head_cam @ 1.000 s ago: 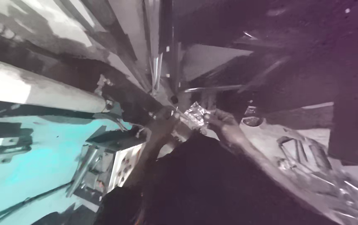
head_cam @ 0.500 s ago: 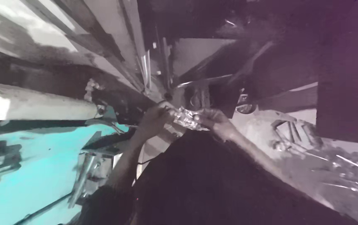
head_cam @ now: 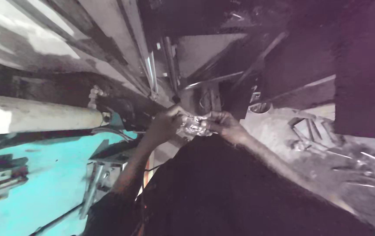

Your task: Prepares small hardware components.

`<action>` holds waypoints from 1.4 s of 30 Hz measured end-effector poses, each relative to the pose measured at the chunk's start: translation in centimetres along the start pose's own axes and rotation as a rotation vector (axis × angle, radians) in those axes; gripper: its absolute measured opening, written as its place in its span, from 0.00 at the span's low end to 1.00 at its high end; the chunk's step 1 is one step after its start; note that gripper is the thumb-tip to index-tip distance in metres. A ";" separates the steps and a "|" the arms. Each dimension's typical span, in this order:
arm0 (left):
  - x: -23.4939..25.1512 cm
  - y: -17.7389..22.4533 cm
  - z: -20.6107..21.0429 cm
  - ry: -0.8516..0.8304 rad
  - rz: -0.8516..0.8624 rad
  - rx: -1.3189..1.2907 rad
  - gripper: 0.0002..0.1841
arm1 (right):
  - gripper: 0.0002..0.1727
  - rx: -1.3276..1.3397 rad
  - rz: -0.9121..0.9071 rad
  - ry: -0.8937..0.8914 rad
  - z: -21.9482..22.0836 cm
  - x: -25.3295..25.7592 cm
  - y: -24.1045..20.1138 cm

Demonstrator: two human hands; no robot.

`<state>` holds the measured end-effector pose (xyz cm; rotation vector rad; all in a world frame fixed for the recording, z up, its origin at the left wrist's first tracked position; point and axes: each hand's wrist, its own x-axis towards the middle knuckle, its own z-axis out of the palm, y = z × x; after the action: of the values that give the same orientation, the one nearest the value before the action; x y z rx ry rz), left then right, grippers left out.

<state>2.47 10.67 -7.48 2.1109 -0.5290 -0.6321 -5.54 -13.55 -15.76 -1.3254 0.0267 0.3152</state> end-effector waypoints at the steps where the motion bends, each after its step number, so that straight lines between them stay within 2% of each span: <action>1: 0.0 0.0 0.0 0.000 0.008 0.009 0.05 | 0.08 -0.002 0.002 0.002 0.0 0.0 0.0; 12: -0.3 0.0 -0.2 0.025 0.062 -0.068 0.06 | 0.08 0.069 0.029 -0.004 -0.1 0.0 -0.2; 20: -0.2 0.3 0.0 0.028 0.087 -0.034 0.05 | 0.06 0.059 0.031 0.006 -0.1 0.0 -0.2; 25: 0.3 1.7 0.0 -0.029 0.028 0.060 0.07 | 0.07 0.043 0.040 -0.024 -0.2 0.2 -0.6; 31: 1.2 2.4 -0.1 -0.023 0.195 0.105 0.10 | 0.08 0.146 0.005 -0.042 -0.6 1.0 0.1; 34: 1.3 2.6 -0.2 0.020 0.282 0.208 0.15 | 0.08 0.225 0.014 -0.025 -0.5 0.9 0.1; 38: 1.2 3.3 -0.2 0.065 0.272 0.304 0.16 | 0.06 0.253 0.030 -0.010 -0.4 1.1 -0.1; 42: 1.7 4.5 -0.4 0.080 0.297 0.197 0.16 | 0.06 0.383 -0.008 -0.026 -0.5 1.6 0.6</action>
<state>3.36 7.49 -4.00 2.1705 -0.8695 -0.3363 -4.07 -13.53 -16.81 -0.9418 0.0573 0.3029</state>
